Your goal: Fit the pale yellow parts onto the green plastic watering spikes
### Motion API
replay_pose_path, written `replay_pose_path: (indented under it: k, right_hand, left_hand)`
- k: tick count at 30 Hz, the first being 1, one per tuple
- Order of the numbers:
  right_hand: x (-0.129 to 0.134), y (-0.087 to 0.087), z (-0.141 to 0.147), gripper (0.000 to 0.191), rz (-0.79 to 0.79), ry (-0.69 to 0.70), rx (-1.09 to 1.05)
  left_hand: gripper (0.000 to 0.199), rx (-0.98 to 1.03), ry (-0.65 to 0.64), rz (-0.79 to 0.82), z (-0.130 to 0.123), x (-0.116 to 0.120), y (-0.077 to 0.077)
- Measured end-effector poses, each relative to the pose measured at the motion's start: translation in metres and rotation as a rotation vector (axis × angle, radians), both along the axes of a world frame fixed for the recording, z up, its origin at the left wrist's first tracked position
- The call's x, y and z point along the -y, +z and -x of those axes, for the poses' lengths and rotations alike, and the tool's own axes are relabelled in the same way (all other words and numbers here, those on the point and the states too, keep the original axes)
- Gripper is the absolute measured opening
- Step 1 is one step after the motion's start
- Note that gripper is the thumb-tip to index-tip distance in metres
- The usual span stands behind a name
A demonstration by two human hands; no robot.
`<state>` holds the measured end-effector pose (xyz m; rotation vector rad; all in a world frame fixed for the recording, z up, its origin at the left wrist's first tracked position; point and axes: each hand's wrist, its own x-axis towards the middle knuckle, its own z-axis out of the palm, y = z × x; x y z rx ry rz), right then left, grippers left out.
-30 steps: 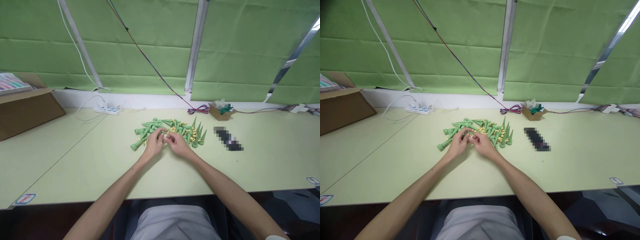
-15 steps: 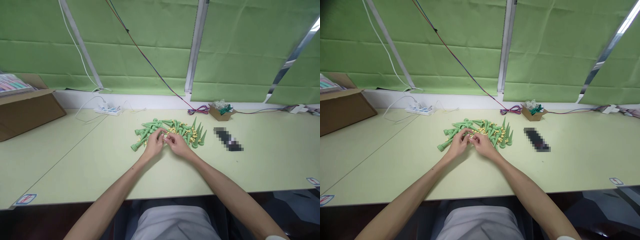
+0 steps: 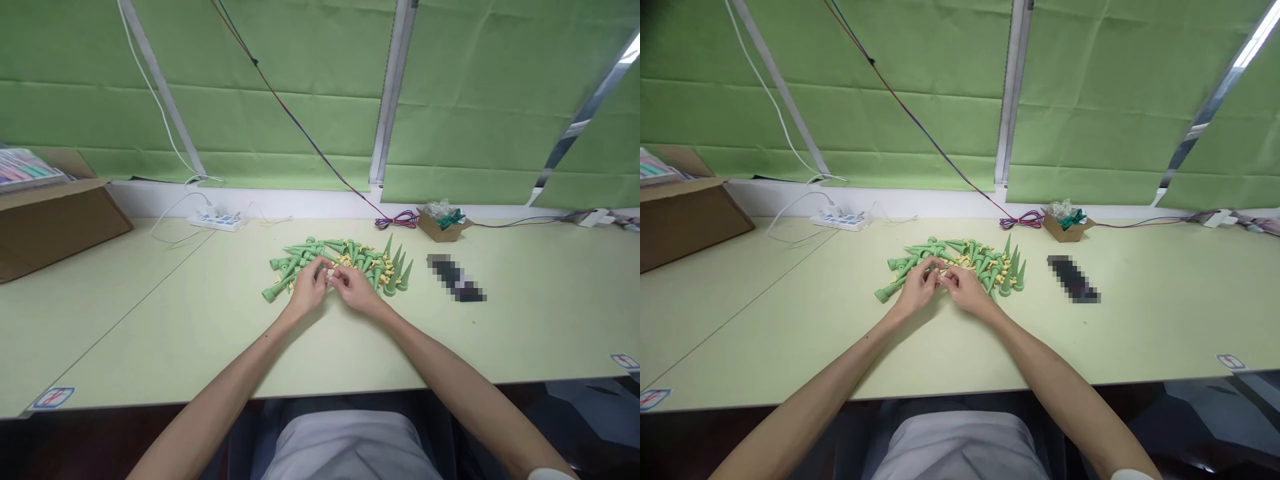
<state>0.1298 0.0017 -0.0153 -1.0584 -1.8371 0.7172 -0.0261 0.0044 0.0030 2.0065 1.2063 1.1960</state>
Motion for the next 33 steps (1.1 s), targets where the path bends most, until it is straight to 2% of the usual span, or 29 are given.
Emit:
replay_pose_path:
  k: [17, 25, 33]
  right_hand:
    - [-0.002, -0.0013, 0.0001, 0.021, 0.009, 0.084, -0.041]
    - [-0.0008, 0.0001, 0.0006, 0.023, -0.049, 0.058, 0.008]
    - [0.0008, 0.0021, 0.0007, 0.03, -0.096, 0.045, 0.062]
  left_hand:
    - [0.016, 0.023, 0.032, 0.018, -0.0018, 0.0, 0.0011]
    - [0.017, 0.045, 0.019, 0.027, -0.002, 0.0006, 0.0015]
    - [0.015, 0.21, -0.08, 0.179, -0.0016, -0.0014, 0.0022]
